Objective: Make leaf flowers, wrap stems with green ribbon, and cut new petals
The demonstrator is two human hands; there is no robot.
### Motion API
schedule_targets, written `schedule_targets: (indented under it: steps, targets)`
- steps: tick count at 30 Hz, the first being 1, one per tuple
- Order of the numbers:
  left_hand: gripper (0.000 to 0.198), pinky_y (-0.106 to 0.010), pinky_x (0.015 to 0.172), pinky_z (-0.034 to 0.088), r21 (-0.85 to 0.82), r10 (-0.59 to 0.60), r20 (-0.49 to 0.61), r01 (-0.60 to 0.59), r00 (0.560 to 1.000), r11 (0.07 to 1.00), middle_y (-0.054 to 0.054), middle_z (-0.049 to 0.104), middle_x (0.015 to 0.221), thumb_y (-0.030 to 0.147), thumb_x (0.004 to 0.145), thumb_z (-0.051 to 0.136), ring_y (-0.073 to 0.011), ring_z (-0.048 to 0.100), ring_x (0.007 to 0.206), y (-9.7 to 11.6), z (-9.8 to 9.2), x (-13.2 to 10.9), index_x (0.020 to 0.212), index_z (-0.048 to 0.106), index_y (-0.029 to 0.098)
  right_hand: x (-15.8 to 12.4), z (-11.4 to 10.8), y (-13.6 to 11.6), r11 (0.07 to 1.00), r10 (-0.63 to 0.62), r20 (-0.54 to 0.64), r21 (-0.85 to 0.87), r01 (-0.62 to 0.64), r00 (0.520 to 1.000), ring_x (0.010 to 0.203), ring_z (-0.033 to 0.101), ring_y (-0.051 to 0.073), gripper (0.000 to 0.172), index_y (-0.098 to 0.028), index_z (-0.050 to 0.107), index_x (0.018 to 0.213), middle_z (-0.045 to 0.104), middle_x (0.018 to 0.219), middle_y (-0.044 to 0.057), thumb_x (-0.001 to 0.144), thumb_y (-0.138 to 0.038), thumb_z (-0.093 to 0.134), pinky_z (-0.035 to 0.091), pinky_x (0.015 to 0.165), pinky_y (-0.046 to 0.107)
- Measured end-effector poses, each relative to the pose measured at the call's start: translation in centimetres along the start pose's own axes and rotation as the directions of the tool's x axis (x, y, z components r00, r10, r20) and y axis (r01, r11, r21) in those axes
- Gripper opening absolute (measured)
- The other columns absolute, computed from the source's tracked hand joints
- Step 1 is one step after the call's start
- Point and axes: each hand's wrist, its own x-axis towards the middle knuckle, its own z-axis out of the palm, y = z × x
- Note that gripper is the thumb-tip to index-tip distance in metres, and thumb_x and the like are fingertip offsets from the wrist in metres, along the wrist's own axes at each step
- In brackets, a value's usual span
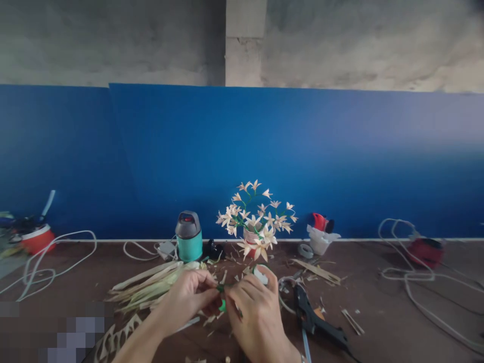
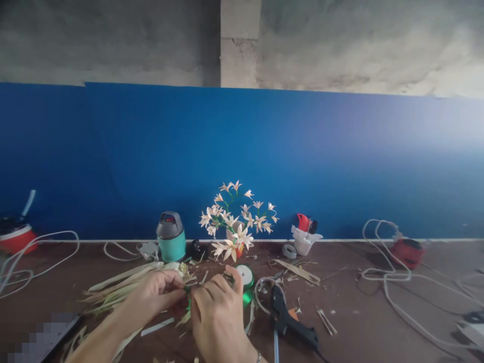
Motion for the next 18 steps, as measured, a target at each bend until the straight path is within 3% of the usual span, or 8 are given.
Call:
schedule_targets:
  steps: [4,7,13,16,18]
  targets:
    - [0.024,-0.026,0.057,0.047,0.143,0.157,-0.081,-0.144,0.984,0.979,-0.004,0.066,0.064,0.037,0.075,0.066,-0.0156,0.060,0.059,-0.3,0.0,-0.1,0.073,0.068,0.013,0.5,-0.6,-0.2,1.000,0.017,-0.022,0.026,-0.016,1.000,0.059,0.054,0.012,0.024,-0.022,0.060,0.062,0.059,0.055,-0.004,0.083,-0.012,0.051,0.026,0.093,0.035]
    - [0.019,-0.028,0.063,0.050,0.225,0.253,-0.099,-0.226,0.962,0.948,-0.006,0.069,0.071,0.032,0.076,0.065,-0.0179,0.062,0.066,-0.3,0.1,-0.2,0.075,0.072,0.014,0.8,-1.0,-0.1,0.994,0.072,0.048,0.083,-0.075,0.996,0.060,0.055,0.011,0.020,-0.022,0.062,0.064,0.061,0.057,-0.005,0.077,-0.009,0.056,0.026,0.092,0.036]
    - [0.021,-0.031,0.062,0.053,0.127,0.210,-0.068,-0.200,0.975,0.971,-0.008,0.072,0.075,0.033,0.072,0.069,-0.0193,0.065,0.065,0.0,0.2,-0.3,0.080,0.074,0.014,1.5,-1.9,0.2,0.925,0.214,0.305,0.243,-0.293,0.928,0.060,0.057,0.012,0.014,-0.022,0.065,0.062,0.063,0.061,-0.005,0.069,-0.010,0.062,0.029,0.094,0.039]
    - [0.019,-0.029,0.059,0.052,0.133,0.215,-0.055,-0.207,0.975,0.969,-0.006,0.069,0.066,0.032,0.072,0.069,-0.0177,0.063,0.061,0.4,0.1,-0.8,0.075,0.072,0.013,1.9,-2.3,0.2,0.844,0.304,0.400,0.307,-0.439,0.864,0.064,0.057,0.015,0.010,-0.020,0.067,0.061,0.064,0.063,-0.001,0.068,-0.014,0.063,0.036,0.089,0.040]
    - [0.018,-0.026,0.055,0.049,0.170,0.236,-0.048,-0.225,0.971,0.959,-0.005,0.067,0.063,0.031,0.073,0.068,-0.0154,0.061,0.058,0.8,0.2,-1.1,0.071,0.071,0.014,2.1,-2.4,0.2,0.711,0.392,0.526,0.348,-0.611,0.755,0.067,0.058,0.017,0.005,-0.018,0.069,0.063,0.065,0.065,0.002,0.066,-0.019,0.066,0.043,0.076,0.034]
